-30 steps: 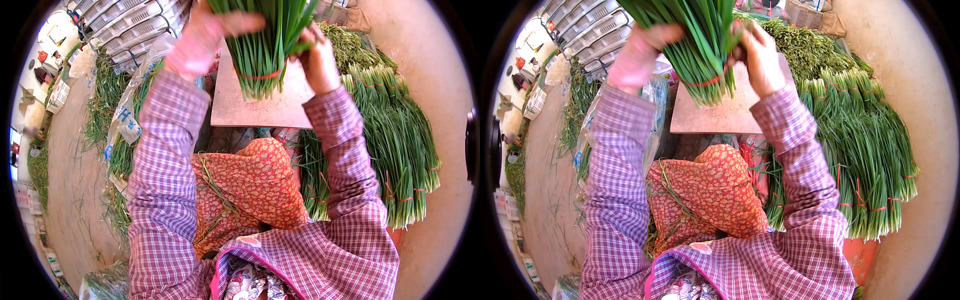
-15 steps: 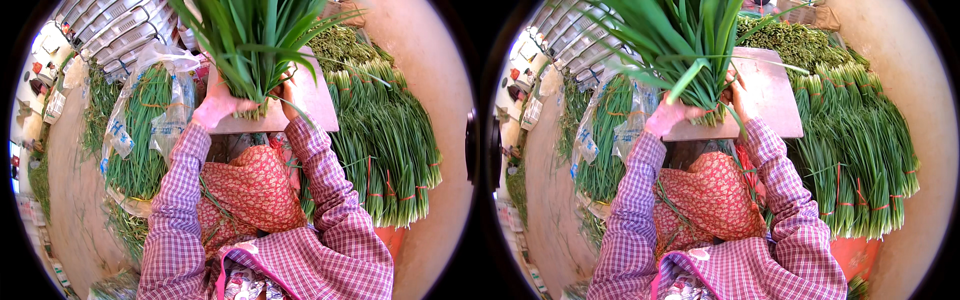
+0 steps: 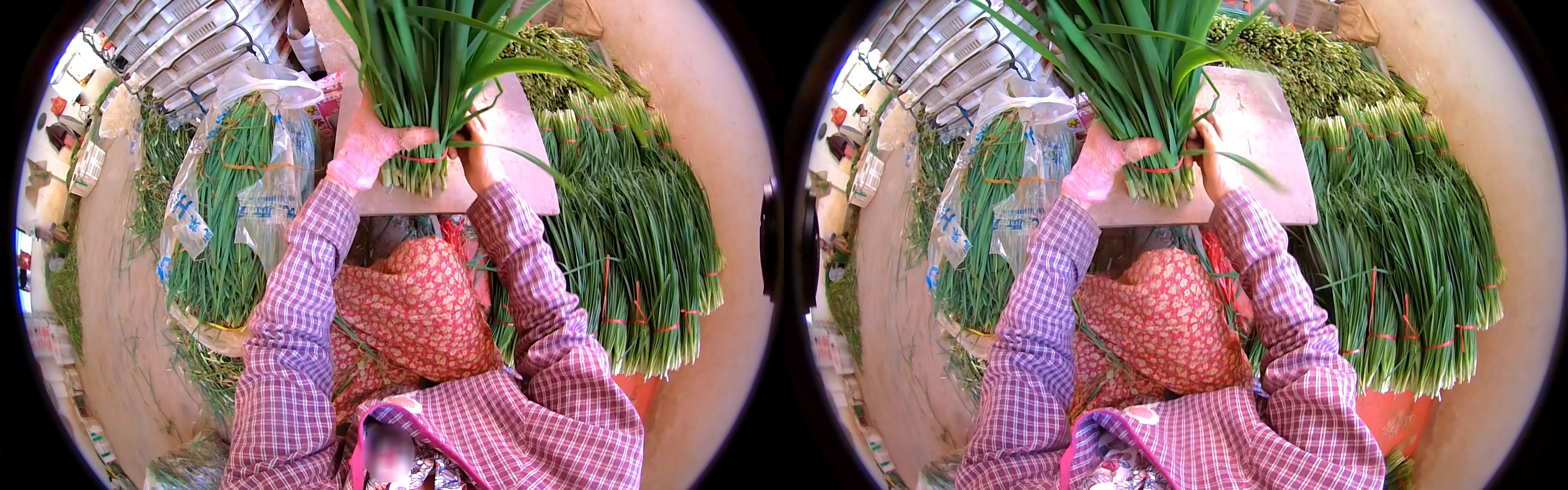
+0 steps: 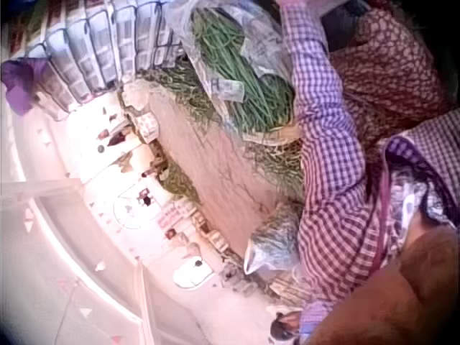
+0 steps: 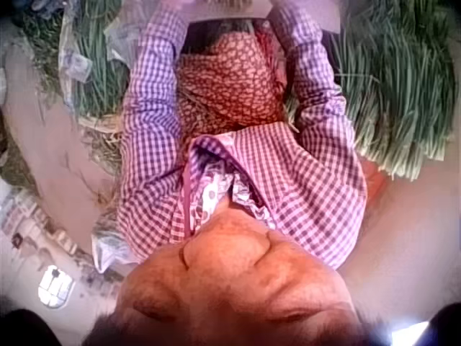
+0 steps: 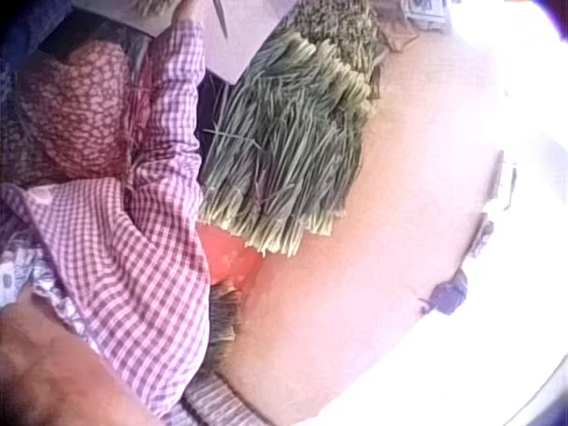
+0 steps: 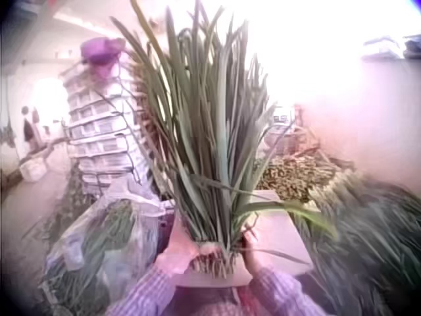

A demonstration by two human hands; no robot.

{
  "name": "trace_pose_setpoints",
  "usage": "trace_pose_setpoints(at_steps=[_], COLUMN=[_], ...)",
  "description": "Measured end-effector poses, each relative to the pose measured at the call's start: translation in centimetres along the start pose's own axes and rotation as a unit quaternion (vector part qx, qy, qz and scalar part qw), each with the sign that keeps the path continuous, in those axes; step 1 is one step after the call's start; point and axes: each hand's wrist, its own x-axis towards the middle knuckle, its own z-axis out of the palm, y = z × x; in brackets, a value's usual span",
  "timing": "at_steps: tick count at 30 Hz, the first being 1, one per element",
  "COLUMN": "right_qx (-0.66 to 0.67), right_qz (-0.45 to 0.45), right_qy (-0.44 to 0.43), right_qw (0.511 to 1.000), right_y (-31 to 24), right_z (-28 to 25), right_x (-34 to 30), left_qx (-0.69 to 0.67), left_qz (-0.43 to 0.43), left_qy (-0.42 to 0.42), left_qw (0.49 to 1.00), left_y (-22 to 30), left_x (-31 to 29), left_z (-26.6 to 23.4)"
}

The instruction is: The person cleans stalks of green onions by hand, removes outer layers, bundles them together, and secures the bundles with red ties before placing them into a plastic bag.

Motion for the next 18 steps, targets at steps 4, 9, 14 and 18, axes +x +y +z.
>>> trace_pose_setpoints(at_steps=[4,9,14,18], right_qx=[0.131,0.341,0.466,0.365], right_qz=[-0.012,0.071,0.144,0.136], right_qy=[-0.031,-0.063,-0.055,0.036], right_qw=[0.991,0.935,0.871,0.920], right_y=[0.0,-1.4,1.4,5.3], right_z=[-0.1,-0.2,-2.0,-3.6], right_x=[1.4,0.6,-1.3,-4.6], left_qx=[0.044,0.009,0.010,0.158], left_qz=[-0.013,-0.091,-0.247,-0.327], left_qy=[-0.004,-0.048,-0.077,-0.121], left_qw=[0.999,0.995,0.966,0.924], left_y=[-0.7,4.1,4.0,-1.1], left_x=[2.1,4.1,4.3,1.4], left_z=[-1.2,-0.1,0.5,-1.1])
